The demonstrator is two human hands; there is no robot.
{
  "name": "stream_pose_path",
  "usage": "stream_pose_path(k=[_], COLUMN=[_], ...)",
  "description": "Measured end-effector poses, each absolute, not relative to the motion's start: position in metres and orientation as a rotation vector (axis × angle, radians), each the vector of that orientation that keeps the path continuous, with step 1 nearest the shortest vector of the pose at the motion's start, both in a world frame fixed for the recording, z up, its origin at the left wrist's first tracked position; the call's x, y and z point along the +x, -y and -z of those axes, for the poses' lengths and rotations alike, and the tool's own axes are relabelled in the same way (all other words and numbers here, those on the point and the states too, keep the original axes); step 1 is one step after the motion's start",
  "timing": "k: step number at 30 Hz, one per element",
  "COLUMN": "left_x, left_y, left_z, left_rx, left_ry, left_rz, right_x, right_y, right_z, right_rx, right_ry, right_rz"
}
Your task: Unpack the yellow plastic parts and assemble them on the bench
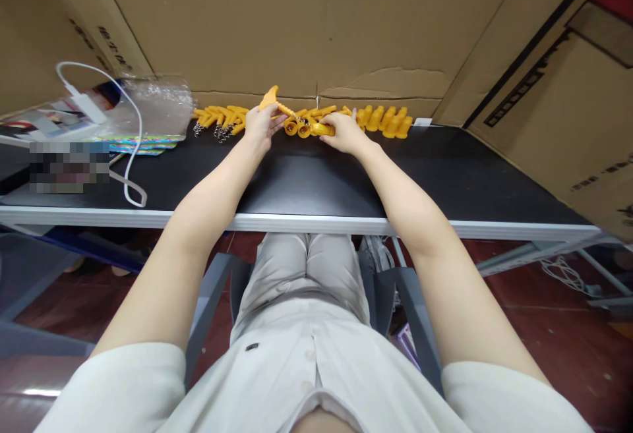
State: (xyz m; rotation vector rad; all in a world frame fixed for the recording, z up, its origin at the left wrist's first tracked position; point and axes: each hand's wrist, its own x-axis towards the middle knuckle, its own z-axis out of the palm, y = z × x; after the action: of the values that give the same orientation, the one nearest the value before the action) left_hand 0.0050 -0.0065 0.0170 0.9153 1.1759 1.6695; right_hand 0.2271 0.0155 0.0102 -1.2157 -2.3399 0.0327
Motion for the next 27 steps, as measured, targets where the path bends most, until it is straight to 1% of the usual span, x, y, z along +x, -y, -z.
stream_pose_path(k=[6, 14, 22, 27], left_x=[0.006, 0.005, 0.0, -0.012], left_y=[0.001, -0.004, -0.025, -0.026], left_z=[-0.012, -0.004, 0.025, 0.028], left_rx=[0.886, 1.109, 1.713, 2.115], left_ry=[-1.106, -1.167, -1.183, -1.393], left_rz=[-1.623, -1.416, -1.325, -1.244], right_x=[0.224, 0.225, 0.228, 0.227], right_y=[-0.01, -0.007, -0.013, -0.009], right_z=[-0.013, -0.016, -0.011, -0.015], right_rx=[-1.189, -1.256, -1.217, -1.222], right_ry=[2.304, 2.306, 2.362, 2.353], right_rz=[-0.051, 0.033, 0.094, 0.094])
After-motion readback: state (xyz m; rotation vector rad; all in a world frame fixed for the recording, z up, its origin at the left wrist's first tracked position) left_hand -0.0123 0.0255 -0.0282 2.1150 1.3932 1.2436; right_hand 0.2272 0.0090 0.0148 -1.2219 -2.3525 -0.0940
